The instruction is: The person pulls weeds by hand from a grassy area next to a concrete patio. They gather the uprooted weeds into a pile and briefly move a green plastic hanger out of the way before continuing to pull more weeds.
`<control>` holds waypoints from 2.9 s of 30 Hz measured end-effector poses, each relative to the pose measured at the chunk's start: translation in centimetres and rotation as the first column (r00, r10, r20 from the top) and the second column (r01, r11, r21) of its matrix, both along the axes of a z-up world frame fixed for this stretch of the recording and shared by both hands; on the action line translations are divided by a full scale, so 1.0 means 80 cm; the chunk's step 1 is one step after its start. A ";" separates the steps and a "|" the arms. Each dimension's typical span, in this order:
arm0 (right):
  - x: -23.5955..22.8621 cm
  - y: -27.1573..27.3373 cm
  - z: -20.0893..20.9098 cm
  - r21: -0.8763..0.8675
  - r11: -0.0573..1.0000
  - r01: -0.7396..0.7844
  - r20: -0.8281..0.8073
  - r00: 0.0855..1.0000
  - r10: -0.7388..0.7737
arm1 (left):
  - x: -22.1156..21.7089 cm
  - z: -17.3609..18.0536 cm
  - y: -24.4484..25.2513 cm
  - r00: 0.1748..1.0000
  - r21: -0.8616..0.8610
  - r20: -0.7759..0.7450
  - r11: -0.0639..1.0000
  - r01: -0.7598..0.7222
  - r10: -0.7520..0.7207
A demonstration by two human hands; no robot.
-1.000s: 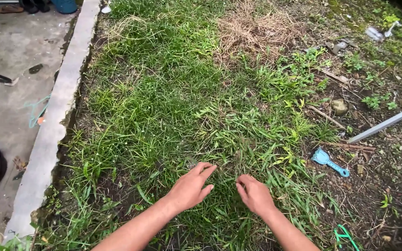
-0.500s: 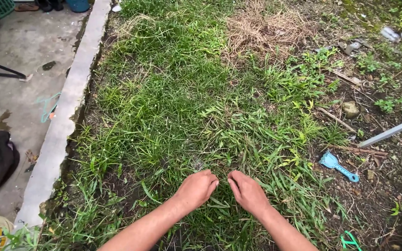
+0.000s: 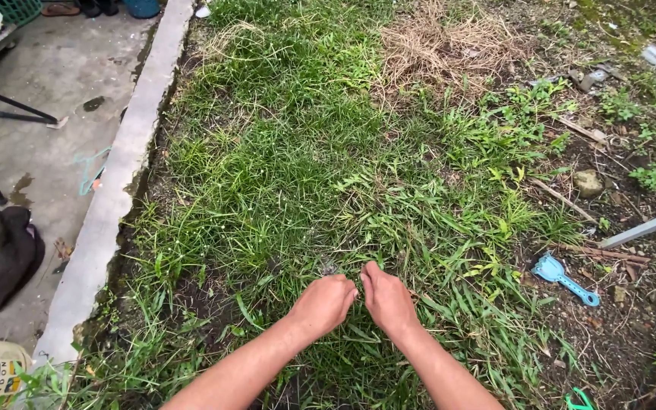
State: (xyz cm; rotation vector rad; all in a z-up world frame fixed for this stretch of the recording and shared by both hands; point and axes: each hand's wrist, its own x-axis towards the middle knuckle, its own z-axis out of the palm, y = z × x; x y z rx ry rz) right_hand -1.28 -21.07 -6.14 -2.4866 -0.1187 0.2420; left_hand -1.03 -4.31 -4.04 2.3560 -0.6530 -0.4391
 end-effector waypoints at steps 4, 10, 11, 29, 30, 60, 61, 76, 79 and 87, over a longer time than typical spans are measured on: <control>-0.001 0.021 0.052 -0.012 0.999 0.045 -0.054 0.997 -0.046 | 0.014 0.029 0.011 0.996 -0.062 -0.087 0.998 -0.034 0.028; 0.015 0.013 0.052 0.015 0.989 0.146 -0.120 0.982 -0.143 | 0.004 0.052 0.011 0.996 -0.125 -0.084 0.992 -0.017 0.007; 0.027 -0.007 0.041 -0.029 0.957 0.289 -0.149 0.945 -0.290 | -0.011 0.062 0.003 0.988 -0.031 -0.138 0.997 0.065 -0.068; 0.017 0.008 0.053 0.590 0.737 0.329 -0.334 0.931 -0.148 | 0.000 0.022 0.020 0.832 -0.099 -0.508 0.945 -0.313 0.223; 0.018 0.007 0.054 0.596 0.725 0.345 -0.355 0.923 -0.147 | 0.002 0.022 0.022 0.842 -0.091 -0.478 0.939 -0.331 0.251; -0.038 -0.052 -0.050 -0.125 0.992 -0.017 -0.524 0.850 -0.051 | -0.145 -0.072 0.367 0.846 0.857 -0.474 0.348 0.379 0.244; -0.033 -0.055 -0.054 -0.123 0.992 -0.016 -0.522 0.851 -0.051 | -0.137 -0.062 0.358 0.847 0.858 -0.472 0.347 0.378 0.244; 0.001 -0.006 0.084 0.299 0.900 0.318 -0.465 0.872 -0.153 | -0.034 0.067 0.133 0.987 0.552 -0.160 0.828 0.095 -0.007; -0.003 -0.002 0.093 0.289 0.946 0.150 -0.413 0.911 -0.018 | -0.026 0.104 0.086 0.980 0.199 -0.195 0.980 0.002 0.038; -0.012 0.010 0.104 0.463 0.881 0.094 -0.314 0.947 0.065 | -0.020 0.113 0.024 0.698 -0.273 -0.715 0.905 -0.326 0.035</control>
